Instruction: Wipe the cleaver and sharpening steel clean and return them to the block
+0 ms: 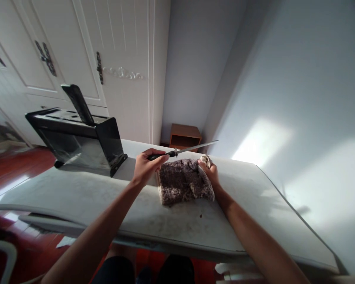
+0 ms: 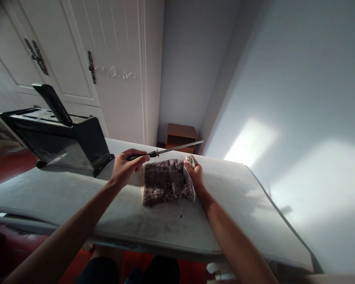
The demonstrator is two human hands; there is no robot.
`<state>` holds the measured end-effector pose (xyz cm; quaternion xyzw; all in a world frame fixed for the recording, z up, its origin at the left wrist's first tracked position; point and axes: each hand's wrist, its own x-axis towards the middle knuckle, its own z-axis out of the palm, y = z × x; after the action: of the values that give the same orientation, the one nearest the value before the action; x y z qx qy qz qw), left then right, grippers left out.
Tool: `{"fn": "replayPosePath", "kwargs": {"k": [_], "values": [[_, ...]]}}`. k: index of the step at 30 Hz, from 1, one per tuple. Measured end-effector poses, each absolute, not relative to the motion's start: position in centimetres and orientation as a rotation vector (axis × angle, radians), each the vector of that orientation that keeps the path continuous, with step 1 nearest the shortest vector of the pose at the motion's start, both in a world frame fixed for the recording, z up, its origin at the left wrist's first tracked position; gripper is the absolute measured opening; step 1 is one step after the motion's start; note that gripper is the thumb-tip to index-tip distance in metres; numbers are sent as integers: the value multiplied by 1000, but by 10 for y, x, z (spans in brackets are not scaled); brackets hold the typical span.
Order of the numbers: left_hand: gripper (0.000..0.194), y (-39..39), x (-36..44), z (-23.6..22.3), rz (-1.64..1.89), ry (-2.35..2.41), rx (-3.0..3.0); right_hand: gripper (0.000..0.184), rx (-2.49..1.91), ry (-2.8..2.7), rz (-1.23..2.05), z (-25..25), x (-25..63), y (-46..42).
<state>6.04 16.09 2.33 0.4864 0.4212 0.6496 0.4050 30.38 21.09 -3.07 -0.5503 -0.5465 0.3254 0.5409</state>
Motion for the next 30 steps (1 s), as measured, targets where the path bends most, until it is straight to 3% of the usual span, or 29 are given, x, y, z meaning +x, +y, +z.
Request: {"fn": "replayPosePath", "kwargs": {"k": [14,25,30], "values": [[26,126,11,100,2093,994,1176,45,-1368,-1309,837,-30,305,209],[42,121,-49,182,2234,1410,1569,50,-1485,-1267,904,-33,311,215],[38,119,-76,225,2146,1263,1643,54,-1512,-1254,903,-36,315,220]]}}
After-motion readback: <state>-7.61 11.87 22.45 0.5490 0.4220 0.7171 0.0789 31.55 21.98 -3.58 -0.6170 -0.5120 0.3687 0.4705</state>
